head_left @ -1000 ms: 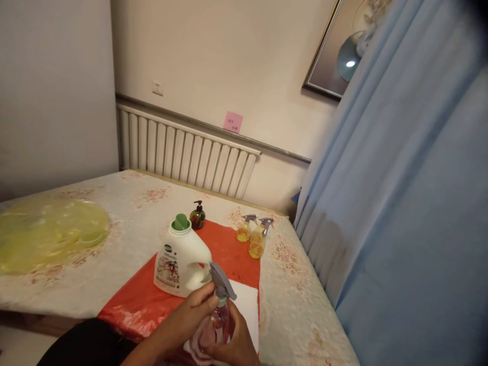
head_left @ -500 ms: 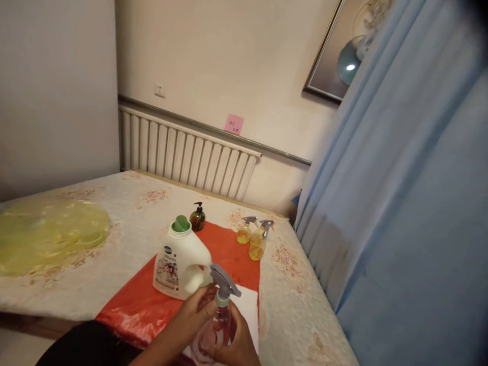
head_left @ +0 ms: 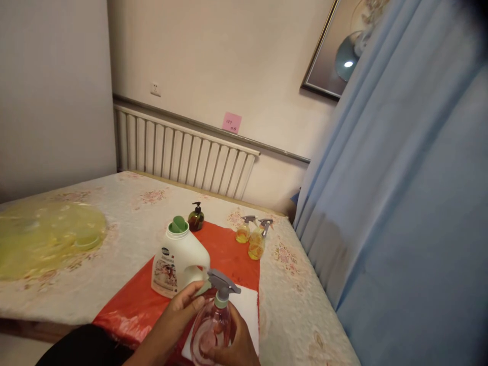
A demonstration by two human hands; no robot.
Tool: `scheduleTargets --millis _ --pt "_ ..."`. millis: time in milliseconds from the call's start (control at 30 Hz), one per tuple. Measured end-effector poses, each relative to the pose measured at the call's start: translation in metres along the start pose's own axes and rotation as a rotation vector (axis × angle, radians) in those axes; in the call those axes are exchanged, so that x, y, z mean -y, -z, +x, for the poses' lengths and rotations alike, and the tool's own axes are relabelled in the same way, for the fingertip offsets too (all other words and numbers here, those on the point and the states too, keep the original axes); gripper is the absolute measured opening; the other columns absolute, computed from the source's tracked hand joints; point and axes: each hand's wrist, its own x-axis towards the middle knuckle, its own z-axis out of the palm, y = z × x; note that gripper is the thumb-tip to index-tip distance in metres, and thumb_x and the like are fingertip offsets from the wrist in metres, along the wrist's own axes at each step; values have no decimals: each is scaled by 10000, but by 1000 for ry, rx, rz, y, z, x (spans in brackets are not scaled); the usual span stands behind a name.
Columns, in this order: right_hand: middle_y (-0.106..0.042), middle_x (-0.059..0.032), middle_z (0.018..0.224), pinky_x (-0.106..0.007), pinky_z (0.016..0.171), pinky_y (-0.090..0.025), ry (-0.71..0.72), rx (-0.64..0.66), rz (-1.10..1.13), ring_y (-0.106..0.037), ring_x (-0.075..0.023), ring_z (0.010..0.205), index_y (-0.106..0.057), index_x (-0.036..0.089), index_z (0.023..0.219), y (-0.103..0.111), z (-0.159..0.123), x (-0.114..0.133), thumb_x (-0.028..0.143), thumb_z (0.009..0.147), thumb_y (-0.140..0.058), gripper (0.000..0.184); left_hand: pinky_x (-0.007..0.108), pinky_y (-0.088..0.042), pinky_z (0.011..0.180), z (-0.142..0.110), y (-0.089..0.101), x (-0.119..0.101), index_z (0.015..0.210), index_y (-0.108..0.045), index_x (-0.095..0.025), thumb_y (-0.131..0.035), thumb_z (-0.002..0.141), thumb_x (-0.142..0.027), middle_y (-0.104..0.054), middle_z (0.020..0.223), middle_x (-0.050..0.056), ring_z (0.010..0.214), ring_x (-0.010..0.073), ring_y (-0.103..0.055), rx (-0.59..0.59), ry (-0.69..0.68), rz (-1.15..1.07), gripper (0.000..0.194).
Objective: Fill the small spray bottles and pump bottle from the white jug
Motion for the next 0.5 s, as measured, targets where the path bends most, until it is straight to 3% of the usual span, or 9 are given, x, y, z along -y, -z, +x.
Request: scheduleTargets --millis 167,367,433,500 --pt "-697 -51 1045 -425 938 -486 -8 -21 10 -630 -295 989 -622 211 1207 1 1 2 192 518 -796 710 337 -487 955 -9 2 -7 1048 -711 -258 -641 845 -489 -743 1091 14 1114 273 -621 -25 -52 274 315" --pt "-688 -63 1083 -417 921 -499 20 8 26 -632 -295 1003 -605 213 1220 -3 1 0 277 531 -857 737 373 -477 949 -13 -1 -8 862 -710 -225 -559 880 -518 -720 1106 55 1019 276 -631 51 -130 441 330" --pt "-682 -68 1109 -417 918 -503 12 14 28 -631 -296 1013 -597 217 1229 -5 0 -1 303 524 -880 765 386 -488 935 -11 -1 -5 917 -688 -229 -620 843 -517 -716 1113 69 1014 280 -641 44 -109 400 305" --pt "-678 -72 1129 -422 925 -502 -2 27 26 -629 -301 1028 -591 217 1239 -6 0 0 307 524 -884 778 415 -485 952 -7 1 -1 1068 -649 -240 -699 765 -555 -704 1153 91 1077 306 -632 -2 -63 311 440"
